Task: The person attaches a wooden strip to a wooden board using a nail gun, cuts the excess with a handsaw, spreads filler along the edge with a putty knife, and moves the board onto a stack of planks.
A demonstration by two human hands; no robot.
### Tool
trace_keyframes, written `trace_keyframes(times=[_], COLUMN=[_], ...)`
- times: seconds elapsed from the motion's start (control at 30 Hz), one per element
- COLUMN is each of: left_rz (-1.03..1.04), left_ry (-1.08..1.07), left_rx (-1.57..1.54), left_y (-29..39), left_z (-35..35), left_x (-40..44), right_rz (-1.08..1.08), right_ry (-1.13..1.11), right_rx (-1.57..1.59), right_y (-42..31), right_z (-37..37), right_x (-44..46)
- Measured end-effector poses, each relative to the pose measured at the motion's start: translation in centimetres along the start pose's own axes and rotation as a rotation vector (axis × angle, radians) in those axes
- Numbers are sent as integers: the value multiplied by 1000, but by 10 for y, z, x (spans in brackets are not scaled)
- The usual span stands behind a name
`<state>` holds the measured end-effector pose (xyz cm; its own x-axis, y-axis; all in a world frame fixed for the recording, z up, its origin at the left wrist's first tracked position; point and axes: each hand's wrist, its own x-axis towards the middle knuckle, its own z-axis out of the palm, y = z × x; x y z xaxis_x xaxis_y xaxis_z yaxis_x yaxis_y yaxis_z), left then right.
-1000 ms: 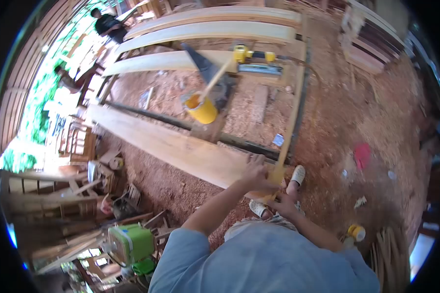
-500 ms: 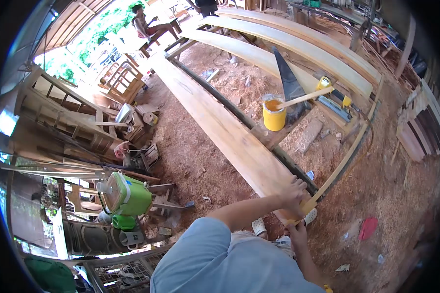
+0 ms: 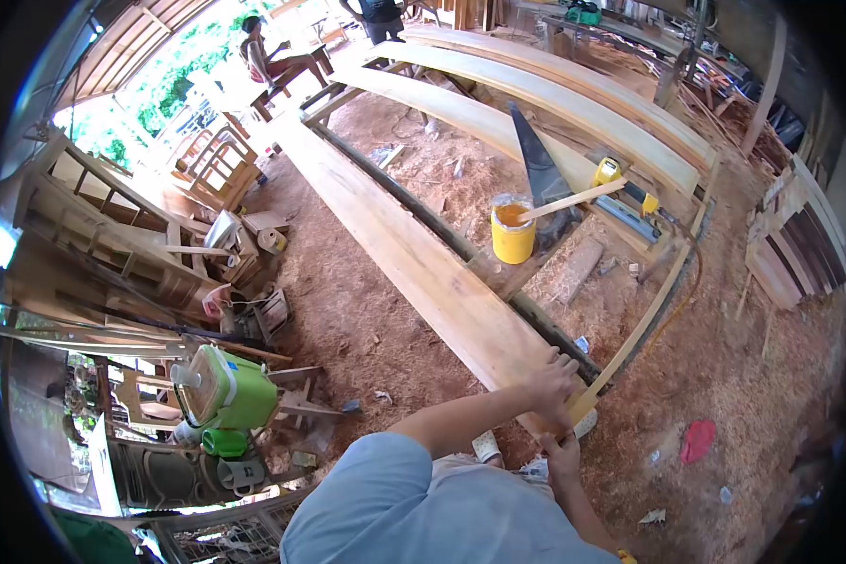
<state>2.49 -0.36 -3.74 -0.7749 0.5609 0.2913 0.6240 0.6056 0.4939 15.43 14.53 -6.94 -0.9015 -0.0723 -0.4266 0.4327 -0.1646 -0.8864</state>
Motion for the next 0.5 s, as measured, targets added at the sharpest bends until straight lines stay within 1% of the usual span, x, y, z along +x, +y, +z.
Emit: trace_keyframes(times=[0.07, 0.2, 0.27, 0.4, 0.47, 0.5], left_rz=[19, -35, -108, -128, -105, -116], left_ry=[14, -54, -265, -301, -271, -265], left_rx=[59, 22, 10, -13, 20, 22], left_y=[-3, 2, 4, 5, 5, 6], left_z=[7, 0, -6, -10, -12, -18], left_x=[-2, 2, 3, 6, 5, 6], right_rz=[86, 60, 141, 89, 173, 177], right_ry=[10, 25, 13, -82, -102, -113], right_rx=[-35, -6, -21, -38, 83, 77], right_y=[-1, 4, -2, -9, -20, -15], right_z=[-2, -5, -6, -14, -12, -13], right_x=[-2, -2, -5, -5, -6, -3])
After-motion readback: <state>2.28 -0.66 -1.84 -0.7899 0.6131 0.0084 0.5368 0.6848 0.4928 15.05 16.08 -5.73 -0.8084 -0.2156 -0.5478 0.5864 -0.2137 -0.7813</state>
